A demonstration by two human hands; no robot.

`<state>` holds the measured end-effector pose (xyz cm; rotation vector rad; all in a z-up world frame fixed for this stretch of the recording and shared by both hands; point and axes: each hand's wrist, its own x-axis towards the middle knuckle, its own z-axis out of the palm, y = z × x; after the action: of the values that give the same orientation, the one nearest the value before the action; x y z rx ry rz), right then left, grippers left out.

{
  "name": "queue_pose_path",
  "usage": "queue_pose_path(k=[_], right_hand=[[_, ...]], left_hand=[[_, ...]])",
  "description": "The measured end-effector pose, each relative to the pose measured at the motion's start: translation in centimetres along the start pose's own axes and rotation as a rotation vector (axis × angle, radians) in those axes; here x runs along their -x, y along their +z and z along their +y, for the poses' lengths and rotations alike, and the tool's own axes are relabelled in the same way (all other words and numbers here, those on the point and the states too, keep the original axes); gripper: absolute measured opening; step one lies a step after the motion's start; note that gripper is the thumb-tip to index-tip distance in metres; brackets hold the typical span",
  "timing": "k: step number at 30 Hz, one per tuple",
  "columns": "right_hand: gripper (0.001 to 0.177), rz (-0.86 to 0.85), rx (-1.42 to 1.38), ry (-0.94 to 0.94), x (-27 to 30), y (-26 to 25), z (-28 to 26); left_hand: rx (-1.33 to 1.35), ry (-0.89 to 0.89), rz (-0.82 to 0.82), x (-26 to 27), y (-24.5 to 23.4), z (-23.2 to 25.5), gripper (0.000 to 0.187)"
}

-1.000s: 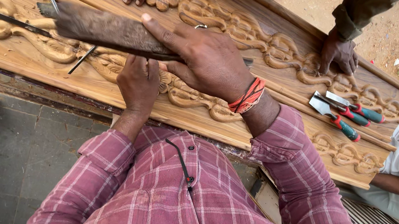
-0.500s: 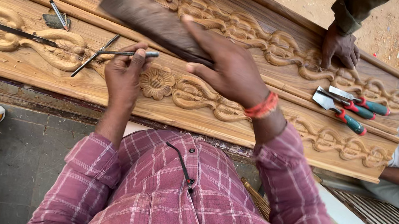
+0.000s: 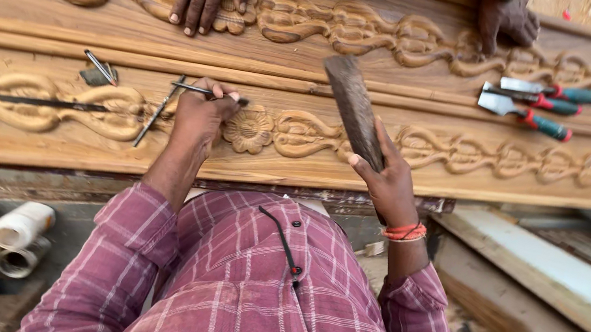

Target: The person carves intricate floral and vine patterns into a long wooden panel using a chisel and a wooden mallet. They repeatedly strike the chisel to shape the wood, occasionally pausing to adjust their grip or position the tool.

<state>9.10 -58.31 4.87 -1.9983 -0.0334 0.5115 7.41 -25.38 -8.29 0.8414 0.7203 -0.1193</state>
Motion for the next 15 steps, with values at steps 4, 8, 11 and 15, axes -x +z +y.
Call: queue_pose_path(k=[4, 8, 11, 15], right_hand=[[0.08, 0.109, -0.155, 0.053, 2.5, 2.0, 0.8], [0.082, 0.173, -0.144, 0.106, 3.6, 3.9, 0.6], [0.079, 0.193, -0.217, 0.053, 4.5, 5.4, 0.3], [0.081, 0.218, -0.161, 0.044, 4.6, 6.3, -0.4]], left_hand=[[-0.211, -0.13, -0.121, -1.8, -0.1, 1.5, 0.032], [-0.476, -0.109, -0.337, -1.5, 0.9, 3.7, 0.027], [-0.874, -0.147, -0.384, -1.2, 2.1, 5.6, 0.016], [-1.265, -0.037, -0.602, -2.4, 4.7, 8.0, 0.018]])
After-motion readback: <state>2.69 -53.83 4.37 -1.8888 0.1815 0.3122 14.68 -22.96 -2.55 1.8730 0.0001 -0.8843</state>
